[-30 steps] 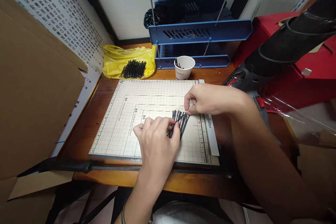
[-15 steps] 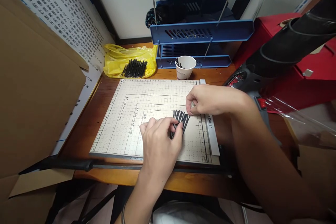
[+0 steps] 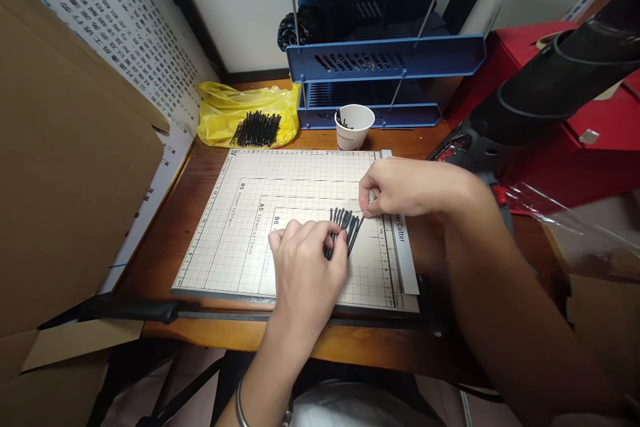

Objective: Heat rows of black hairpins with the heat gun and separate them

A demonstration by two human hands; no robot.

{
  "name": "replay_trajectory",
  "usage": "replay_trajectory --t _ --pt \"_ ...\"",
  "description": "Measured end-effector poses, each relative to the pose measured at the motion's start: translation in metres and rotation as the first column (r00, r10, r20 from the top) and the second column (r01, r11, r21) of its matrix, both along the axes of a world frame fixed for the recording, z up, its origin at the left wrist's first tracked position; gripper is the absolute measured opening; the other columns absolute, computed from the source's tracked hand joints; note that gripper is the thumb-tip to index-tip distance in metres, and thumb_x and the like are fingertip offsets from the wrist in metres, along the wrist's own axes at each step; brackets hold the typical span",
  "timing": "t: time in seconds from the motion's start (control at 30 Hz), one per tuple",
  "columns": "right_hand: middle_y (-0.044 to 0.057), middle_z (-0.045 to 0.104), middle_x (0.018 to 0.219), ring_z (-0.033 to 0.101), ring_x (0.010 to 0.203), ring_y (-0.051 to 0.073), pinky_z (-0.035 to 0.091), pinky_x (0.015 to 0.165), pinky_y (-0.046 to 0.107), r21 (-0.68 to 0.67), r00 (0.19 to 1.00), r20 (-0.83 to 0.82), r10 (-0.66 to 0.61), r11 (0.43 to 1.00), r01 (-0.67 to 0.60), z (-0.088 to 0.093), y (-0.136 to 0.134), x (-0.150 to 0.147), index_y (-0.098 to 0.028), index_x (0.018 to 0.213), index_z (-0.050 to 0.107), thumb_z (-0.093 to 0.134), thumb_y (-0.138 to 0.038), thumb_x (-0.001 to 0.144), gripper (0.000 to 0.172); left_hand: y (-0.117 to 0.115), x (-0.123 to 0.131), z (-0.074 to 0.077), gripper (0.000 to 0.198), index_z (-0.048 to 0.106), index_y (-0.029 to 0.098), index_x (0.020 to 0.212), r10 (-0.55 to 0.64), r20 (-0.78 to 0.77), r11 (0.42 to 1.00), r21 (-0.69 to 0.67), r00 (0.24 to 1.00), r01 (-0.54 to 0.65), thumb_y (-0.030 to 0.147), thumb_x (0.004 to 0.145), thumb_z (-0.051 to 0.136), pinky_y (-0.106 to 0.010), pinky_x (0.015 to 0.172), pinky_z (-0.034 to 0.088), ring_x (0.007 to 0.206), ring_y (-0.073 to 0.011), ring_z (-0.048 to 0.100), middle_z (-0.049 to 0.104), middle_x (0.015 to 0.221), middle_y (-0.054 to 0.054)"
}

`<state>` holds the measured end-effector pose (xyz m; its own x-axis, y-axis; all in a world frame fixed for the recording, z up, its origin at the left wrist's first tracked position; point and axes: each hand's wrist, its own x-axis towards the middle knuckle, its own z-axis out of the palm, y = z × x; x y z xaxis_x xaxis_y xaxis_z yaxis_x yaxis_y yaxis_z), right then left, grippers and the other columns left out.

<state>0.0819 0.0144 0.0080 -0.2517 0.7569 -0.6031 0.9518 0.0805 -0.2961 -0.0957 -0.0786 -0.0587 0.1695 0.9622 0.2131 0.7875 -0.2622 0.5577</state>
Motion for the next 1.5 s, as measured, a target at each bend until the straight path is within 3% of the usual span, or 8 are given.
replay_trajectory --t 0.23,0.37,0.57,0.77,1.0,1.2,1.4,1.5 --pt "0.000 0.069 0.073 0.057 0.065 0.013 0.038 0.058 0.026 0.005 0.998 -0.057 0.027 1.000 -0.026 0.002 -0.001 0.002 -0.021 0.082 0.074 0.063 -0.022 0.078 0.011 -0.001 -0.002 0.003 0.011 0.070 0.024 0.084 0.012 0.007 1.000 -0.001 1.000 -0.012 0.020 0.094 0.067 -0.039 0.077 0.029 0.076 -0.0215 0.056 0.069 0.073 0.003" --pt "0.002 0.069 0.073 0.059 0.066 0.016 0.038 0.057 0.028 0.061 0.999 0.048 -0.012 0.998 0.009 0.001 0.000 0.007 -0.020 0.080 0.074 0.065 -0.025 0.075 0.011 -0.002 -0.007 0.003 0.005 0.068 0.024 0.089 0.017 0.009 1.000 -0.012 1.000 -0.017 0.024 0.092 0.073 -0.039 0.079 0.030 0.079 -0.0218 0.058 0.068 0.079 0.002" --pt "0.001 0.067 0.070 0.056 0.060 0.013 0.035 0.055 0.027 0.009 0.998 -0.017 0.055 0.998 -0.055 0.002 -0.003 -0.002 -0.019 0.079 0.074 0.062 -0.021 0.077 0.013 -0.006 -0.011 -0.001 0.021 0.059 0.021 0.109 0.065 0.035 0.998 -0.001 0.997 -0.065 0.025 0.092 0.072 -0.039 0.084 0.035 0.090 -0.0239 0.060 0.067 0.092 -0.001" --pt "0.001 0.070 0.075 0.061 0.067 0.016 0.038 0.058 0.028 0.039 1.000 0.005 -0.005 0.999 0.005 0.001 -0.001 0.005 -0.021 0.080 0.074 0.065 -0.024 0.077 0.010 -0.021 -0.011 0.004 0.046 0.060 0.017 0.118 0.042 -0.207 0.999 -0.017 0.977 -0.047 0.044 0.087 0.078 -0.046 0.085 0.040 0.100 -0.0325 0.058 0.065 0.110 -0.011" --pt "0.002 0.069 0.075 0.060 0.069 0.016 0.039 0.061 0.028 0.081 1.000 -0.029 -0.005 0.997 0.008 0.004 -0.002 0.006 -0.020 0.077 0.072 0.065 -0.023 0.076 0.008 -0.008 -0.010 0.026 0.007 0.069 0.017 0.095 -0.139 -0.417 0.990 -0.068 0.898 0.121 0.021 0.091 0.065 -0.044 0.076 0.046 0.088 -0.0320 0.061 0.071 0.089 -0.010" --pt "0.002 0.068 0.074 0.057 0.069 0.015 0.040 0.063 0.028 0.140 0.999 -0.036 0.009 0.990 -0.004 0.013 -0.008 0.004 -0.020 0.076 0.072 0.062 -0.021 0.076 0.010 0.012 0.001 0.046 0.019 0.070 0.017 0.070 -0.324 -0.547 0.945 -0.218 0.772 0.243 0.008 0.083 0.058 -0.039 0.065 0.046 0.072 -0.0314 0.065 0.069 0.070 -0.013" --pt "0.002 0.073 0.099 0.063 0.086 0.016 0.044 0.074 0.026 0.182 0.966 -0.211 0.148 0.977 -0.110 0.020 -0.015 -0.002 -0.022 0.104 0.076 0.063 -0.030 0.086 0.023 0.015 -0.005 0.042 0.025 0.067 0.022 0.062 -0.290 -0.448 0.952 -0.220 0.846 0.210 0.010 0.081 0.055 -0.034 0.053 0.035 0.055 -0.0235 0.058 0.064 0.059 -0.007" --pt "0.003 0.070 0.117 0.063 0.101 0.019 0.046 0.083 0.026 0.141 0.951 -0.230 0.207 0.974 -0.178 0.018 -0.020 -0.012 -0.025 0.115 0.073 0.072 -0.032 0.079 0.037 0.015 -0.011 0.038 0.025 0.062 0.023 0.056 -0.243 -0.292 0.956 -0.235 0.925 0.177 0.011 0.078 0.057 -0.034 0.053 0.031 0.051 -0.0201 0.051 0.059 0.054 -0.003"
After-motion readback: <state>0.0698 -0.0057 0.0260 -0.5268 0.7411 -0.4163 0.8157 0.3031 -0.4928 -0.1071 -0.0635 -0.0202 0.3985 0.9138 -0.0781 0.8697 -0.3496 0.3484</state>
